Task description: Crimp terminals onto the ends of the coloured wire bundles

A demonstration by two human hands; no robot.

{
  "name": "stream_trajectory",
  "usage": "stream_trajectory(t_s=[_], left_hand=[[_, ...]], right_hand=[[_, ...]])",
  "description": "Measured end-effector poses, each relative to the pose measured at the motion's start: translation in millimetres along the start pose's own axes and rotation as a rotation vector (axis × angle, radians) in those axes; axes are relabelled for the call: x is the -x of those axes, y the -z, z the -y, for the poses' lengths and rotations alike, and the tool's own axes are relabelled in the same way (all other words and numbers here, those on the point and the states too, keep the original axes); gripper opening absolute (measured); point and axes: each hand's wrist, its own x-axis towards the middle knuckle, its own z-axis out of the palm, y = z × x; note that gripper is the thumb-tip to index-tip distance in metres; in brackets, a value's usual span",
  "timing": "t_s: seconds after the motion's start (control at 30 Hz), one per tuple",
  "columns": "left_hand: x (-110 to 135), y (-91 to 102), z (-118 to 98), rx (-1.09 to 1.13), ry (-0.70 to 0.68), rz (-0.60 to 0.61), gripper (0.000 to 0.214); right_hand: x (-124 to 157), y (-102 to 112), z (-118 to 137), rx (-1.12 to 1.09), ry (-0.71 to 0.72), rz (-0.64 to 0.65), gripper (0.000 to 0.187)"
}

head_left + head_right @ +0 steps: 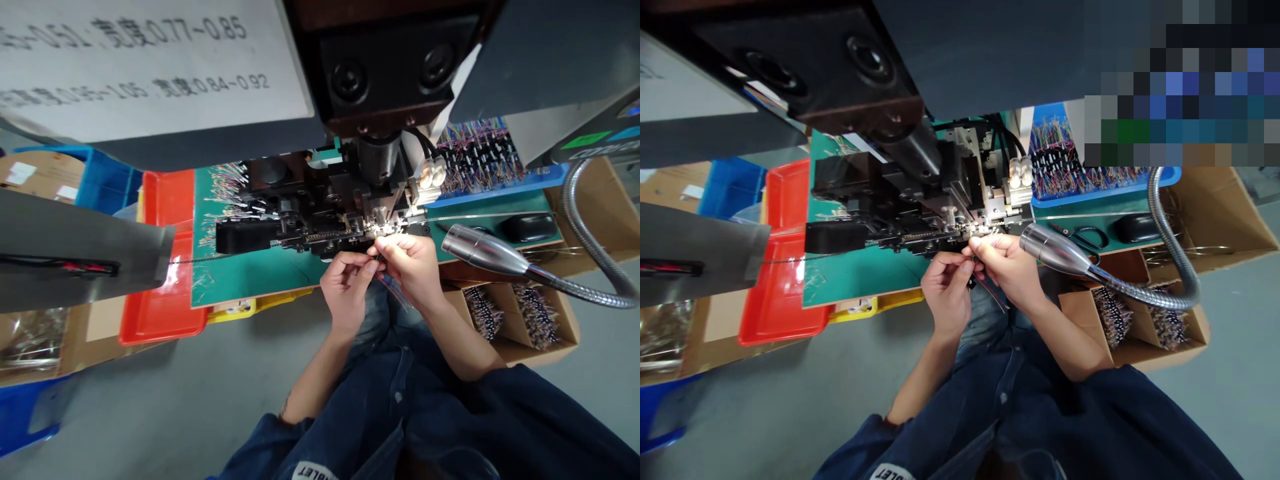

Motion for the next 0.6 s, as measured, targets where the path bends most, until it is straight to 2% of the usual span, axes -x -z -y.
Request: stream_trajectory(t_s=[0.23, 0.37, 0.5, 0.6], left_hand=[[0, -0.9, 0, 0.052, 0.005, 0.01, 0.026], [1, -3.6, -3, 0.1, -0.013, 0.007, 0.025], [8, -10.1, -6, 0.092, -0.022, 0.001, 0.031], [17, -18.1, -5, 0.056, 0.005, 0.02, 0.033]], right_hand=[[2, -2, 16, 0.165, 0.058, 0.035, 0.039], [11, 29, 16, 0.253, 0.147, 0.071, 0.038], [34, 67, -1, 0.354, 0.197, 0.079, 0.036], [55, 71, -19, 0.481, 0.24, 0.214, 0.024]])
